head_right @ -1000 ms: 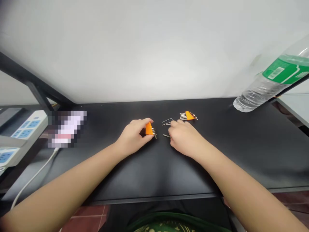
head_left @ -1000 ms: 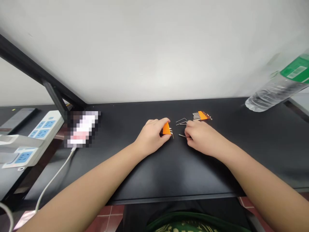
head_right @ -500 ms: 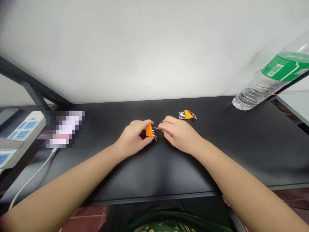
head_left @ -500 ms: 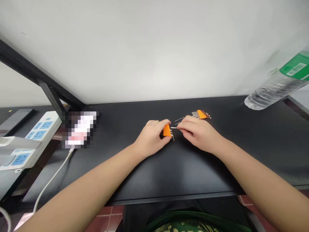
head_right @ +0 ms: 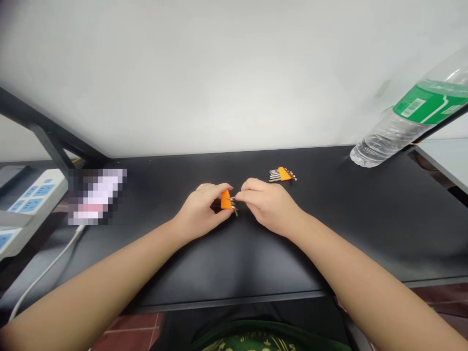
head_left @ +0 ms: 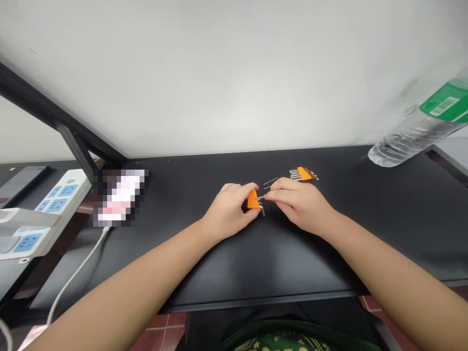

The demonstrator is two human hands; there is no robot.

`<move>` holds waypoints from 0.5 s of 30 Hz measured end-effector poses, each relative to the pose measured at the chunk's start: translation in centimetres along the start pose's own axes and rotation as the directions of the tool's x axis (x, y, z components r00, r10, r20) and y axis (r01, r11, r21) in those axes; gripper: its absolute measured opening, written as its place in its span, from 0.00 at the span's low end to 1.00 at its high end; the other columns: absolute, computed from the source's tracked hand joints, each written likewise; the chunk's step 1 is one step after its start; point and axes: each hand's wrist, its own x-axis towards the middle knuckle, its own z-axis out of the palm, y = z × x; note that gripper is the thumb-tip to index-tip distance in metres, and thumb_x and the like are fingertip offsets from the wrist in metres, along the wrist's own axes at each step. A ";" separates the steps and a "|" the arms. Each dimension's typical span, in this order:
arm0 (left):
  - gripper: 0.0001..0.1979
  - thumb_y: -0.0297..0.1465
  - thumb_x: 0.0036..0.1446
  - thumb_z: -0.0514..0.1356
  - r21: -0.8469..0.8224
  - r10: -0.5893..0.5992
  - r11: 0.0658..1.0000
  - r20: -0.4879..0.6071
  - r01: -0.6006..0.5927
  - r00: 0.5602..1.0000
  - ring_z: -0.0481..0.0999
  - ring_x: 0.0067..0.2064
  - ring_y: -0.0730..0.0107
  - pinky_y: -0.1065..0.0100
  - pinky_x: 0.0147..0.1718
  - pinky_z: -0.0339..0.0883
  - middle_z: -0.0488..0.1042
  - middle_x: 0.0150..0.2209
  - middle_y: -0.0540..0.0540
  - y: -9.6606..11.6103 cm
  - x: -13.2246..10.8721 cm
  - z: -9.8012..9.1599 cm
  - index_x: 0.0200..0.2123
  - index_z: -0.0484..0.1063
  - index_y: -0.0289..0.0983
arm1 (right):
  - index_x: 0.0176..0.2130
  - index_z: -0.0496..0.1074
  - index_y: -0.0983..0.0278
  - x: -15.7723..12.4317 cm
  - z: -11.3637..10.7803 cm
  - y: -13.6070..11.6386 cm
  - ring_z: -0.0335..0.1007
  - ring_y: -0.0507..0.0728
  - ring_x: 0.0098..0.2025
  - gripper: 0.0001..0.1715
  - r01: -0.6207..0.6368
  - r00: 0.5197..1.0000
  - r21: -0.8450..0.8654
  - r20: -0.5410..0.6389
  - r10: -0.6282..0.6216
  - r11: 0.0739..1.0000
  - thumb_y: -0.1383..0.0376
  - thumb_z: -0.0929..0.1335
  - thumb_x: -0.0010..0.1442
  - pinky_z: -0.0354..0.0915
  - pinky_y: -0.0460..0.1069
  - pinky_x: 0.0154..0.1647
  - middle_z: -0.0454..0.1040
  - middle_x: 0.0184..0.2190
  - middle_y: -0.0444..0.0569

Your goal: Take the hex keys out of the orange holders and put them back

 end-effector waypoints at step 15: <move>0.19 0.31 0.56 0.64 -0.006 0.006 1.000 -0.021 -0.007 1.000 0.78 0.36 0.67 0.60 0.47 0.73 0.77 0.33 0.52 -0.2 -0.1 0.1 0.51 0.69 0.41 | 0.44 0.78 0.62 -0.2 -0.1 0.0 0.75 0.52 0.35 0.16 0.016 0.999 -0.044 -0.027 -0.017 0.999 0.77 0.64 0.67 0.68 0.47 0.32 0.78 0.40 0.51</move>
